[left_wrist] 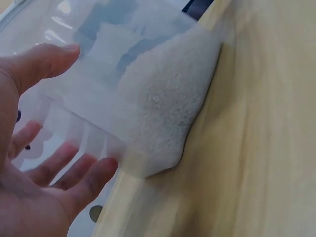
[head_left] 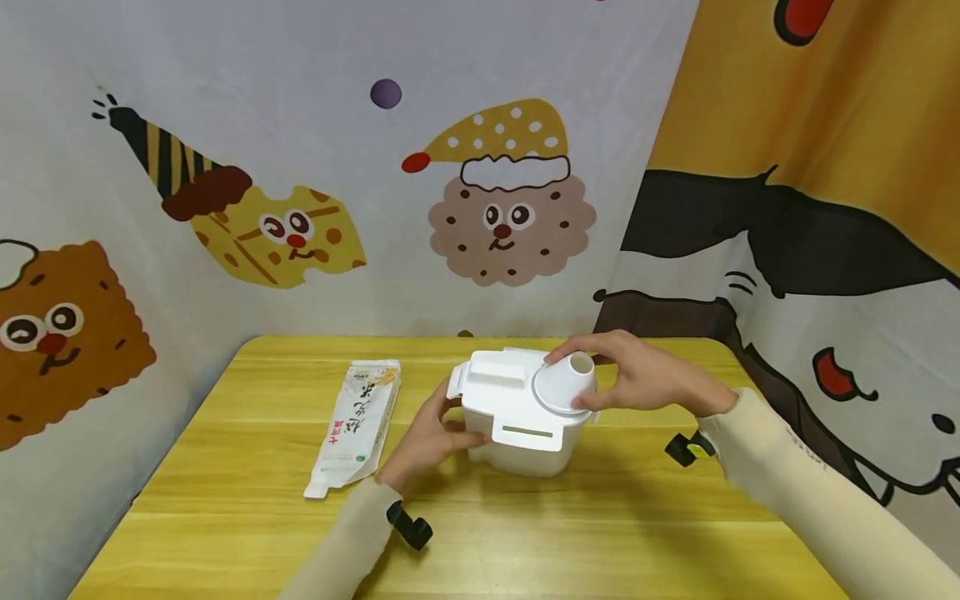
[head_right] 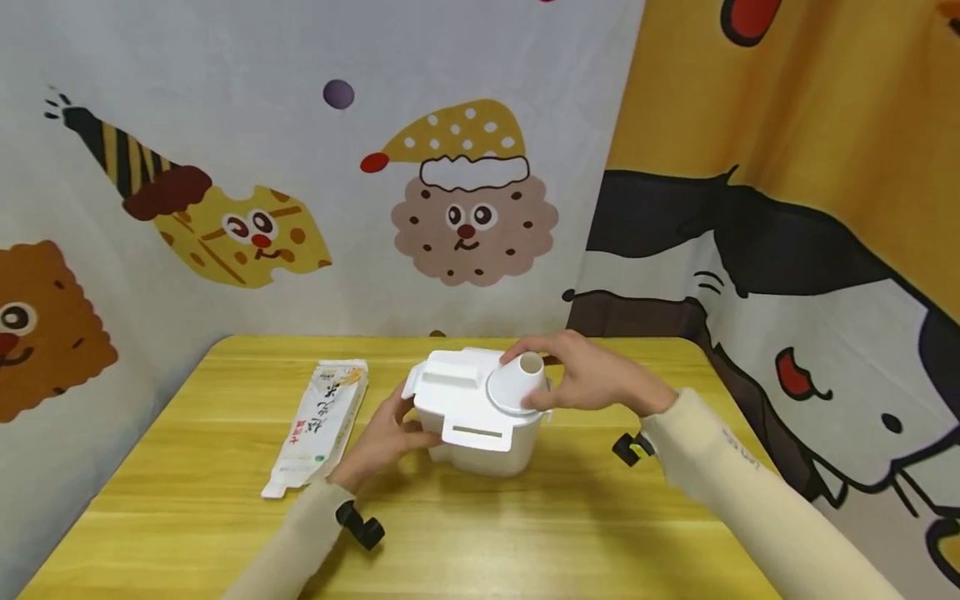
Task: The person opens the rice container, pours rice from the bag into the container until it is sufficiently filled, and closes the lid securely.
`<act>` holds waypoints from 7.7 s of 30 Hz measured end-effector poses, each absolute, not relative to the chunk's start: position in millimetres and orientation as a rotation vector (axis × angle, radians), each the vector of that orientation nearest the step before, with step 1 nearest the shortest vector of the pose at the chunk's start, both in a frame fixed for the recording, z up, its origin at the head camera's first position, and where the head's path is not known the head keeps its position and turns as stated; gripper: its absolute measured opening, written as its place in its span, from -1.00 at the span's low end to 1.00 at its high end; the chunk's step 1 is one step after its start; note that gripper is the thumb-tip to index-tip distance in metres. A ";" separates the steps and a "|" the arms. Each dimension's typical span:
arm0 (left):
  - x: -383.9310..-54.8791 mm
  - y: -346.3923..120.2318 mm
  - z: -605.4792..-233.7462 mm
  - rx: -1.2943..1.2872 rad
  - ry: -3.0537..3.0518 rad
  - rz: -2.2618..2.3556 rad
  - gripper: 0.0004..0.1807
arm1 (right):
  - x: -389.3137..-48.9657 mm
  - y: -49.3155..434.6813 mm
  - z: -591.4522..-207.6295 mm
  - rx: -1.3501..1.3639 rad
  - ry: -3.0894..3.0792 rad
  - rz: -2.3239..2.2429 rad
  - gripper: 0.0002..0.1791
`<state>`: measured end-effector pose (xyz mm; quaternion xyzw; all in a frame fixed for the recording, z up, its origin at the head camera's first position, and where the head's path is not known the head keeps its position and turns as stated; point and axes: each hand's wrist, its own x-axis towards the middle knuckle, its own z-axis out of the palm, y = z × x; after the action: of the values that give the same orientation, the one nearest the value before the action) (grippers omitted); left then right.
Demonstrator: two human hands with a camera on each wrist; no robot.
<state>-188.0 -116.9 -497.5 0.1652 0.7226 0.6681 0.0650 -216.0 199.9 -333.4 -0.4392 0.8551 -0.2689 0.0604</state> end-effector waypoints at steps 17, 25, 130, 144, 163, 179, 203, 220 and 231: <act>-163.2 -101.8 -489.7 0.514 2.375 1.935 0.03 | -233.7 214.7 -340.2 -1.359 2.449 -0.876 -0.37; -172.0 -115.9 -491.2 0.582 2.313 1.847 0.07 | -221.8 215.6 -344.3 -1.333 2.590 -0.922 -0.38; -169.6 -96.0 -490.0 0.490 2.393 1.902 -0.01 | -201.7 152.5 -318.9 -1.573 2.677 -0.047 -0.03; -170.3 -95.6 -490.6 0.487 2.383 1.904 0.00 | -205.5 151.1 -326.9 -1.628 2.720 -0.082 -0.06; -169.1 -95.0 -492.9 0.450 2.388 1.910 0.03 | -203.0 150.5 -331.3 -1.734 2.746 -0.007 -0.12; -168.7 -95.5 -491.5 0.438 2.368 1.929 0.01 | -207.5 148.8 -337.2 -1.817 2.784 -0.032 -0.14; -169.8 -97.1 -493.8 0.466 2.407 1.889 0.02 | -203.8 155.0 -345.3 -1.771 2.804 -0.142 -0.14; -179.3 -110.8 -493.4 0.600 2.292 1.863 -0.06 | -200.4 170.2 -334.4 -1.496 2.982 -0.387 -0.26; -189.4 -113.5 -490.0 0.581 2.162 1.902 -0.15 | -211.6 177.5 -335.0 -1.012 3.064 -0.739 -0.33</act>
<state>-189.4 -113.5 -490.0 0.1969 0.7322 0.6440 0.1017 -211.6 177.5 -335.0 -0.3045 0.9224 -0.2224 -0.0842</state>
